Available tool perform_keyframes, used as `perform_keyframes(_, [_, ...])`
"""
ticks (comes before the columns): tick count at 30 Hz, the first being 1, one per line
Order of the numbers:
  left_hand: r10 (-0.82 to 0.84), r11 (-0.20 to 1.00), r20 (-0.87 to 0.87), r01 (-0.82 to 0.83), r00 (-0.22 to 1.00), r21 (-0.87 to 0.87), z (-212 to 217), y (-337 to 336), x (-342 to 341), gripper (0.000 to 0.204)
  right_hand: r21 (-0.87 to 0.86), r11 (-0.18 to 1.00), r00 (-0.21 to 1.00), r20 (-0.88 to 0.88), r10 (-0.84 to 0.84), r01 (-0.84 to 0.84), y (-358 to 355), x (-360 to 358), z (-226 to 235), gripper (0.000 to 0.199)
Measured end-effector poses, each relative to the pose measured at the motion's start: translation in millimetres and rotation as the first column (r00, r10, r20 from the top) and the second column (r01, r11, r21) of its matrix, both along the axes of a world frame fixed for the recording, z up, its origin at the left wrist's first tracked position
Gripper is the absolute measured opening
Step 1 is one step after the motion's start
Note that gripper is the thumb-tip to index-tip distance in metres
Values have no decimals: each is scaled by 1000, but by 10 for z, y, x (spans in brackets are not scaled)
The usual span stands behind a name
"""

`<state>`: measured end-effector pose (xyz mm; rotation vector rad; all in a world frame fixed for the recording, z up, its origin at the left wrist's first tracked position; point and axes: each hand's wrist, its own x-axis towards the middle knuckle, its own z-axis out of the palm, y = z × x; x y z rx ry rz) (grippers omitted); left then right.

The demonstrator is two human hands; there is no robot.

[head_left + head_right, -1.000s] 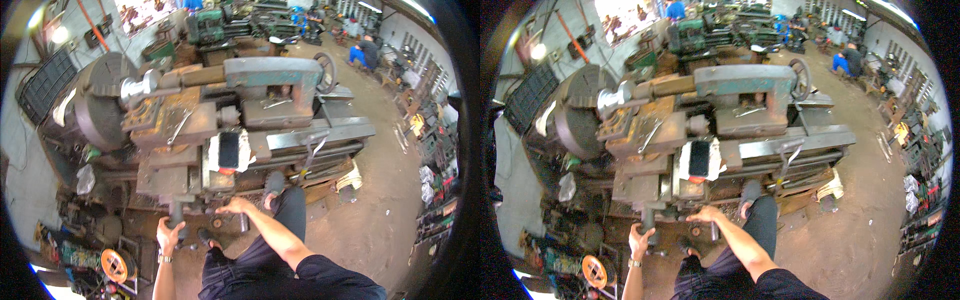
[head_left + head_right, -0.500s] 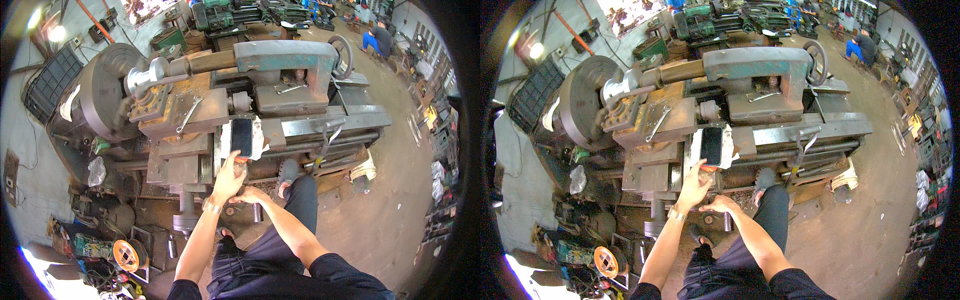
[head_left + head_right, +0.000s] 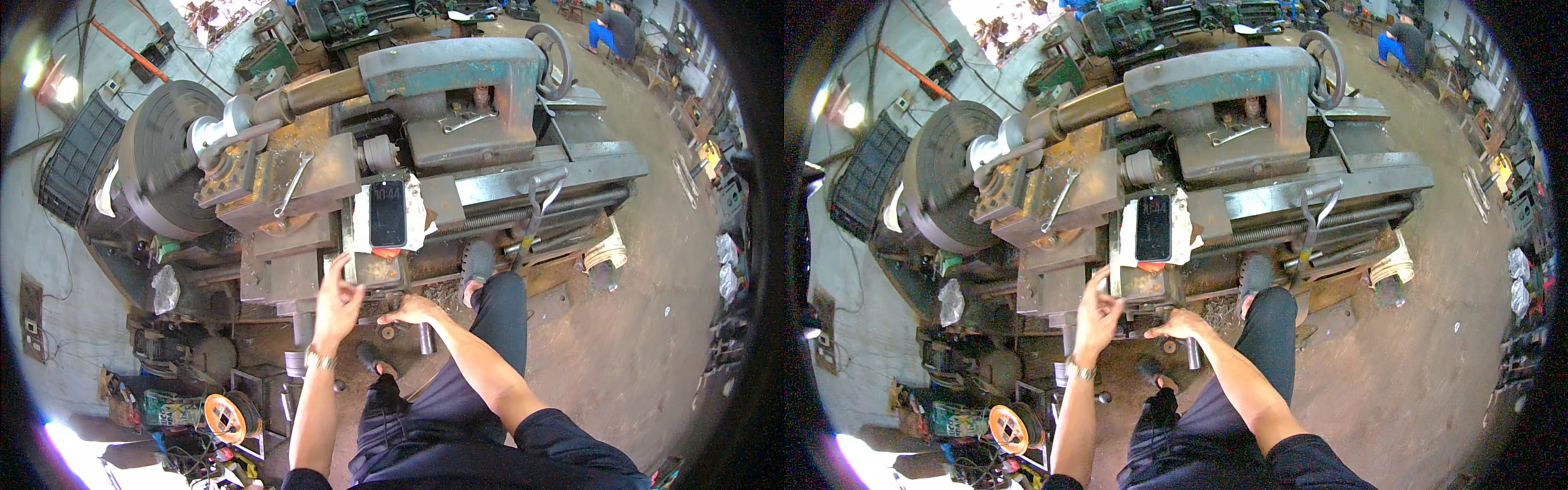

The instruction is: The person operates a metal lathe, using both hands to adjust the cross-slide and longitudinal feed handles while a cylindrical workpiece rotates in the chuck. The operator maintains control of the cutting tool position throughout the clip.

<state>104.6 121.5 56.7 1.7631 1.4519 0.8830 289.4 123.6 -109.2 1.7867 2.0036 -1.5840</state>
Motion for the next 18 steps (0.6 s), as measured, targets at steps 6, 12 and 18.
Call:
perform_keyframes(6, [347, 919, -223, -378, 911, -114, 177, -852, -1234, 69, -10, 999, 999, -14, 31, -31, 2, 53, 29, 104])
perform_keyframes(12, [214, 851, -384, -365, 898, -379, -189, -1358, -1693, 84, -1, 1000, 997, -71, 23, -24, 6, 55, -38, 105])
perform_keyframes(18, [232, 841, -277, -335, 932, -424, -348, -1346, -1636, 92, -26, 1000, 994, -106, -9, 6, 22, 66, -258, 108])
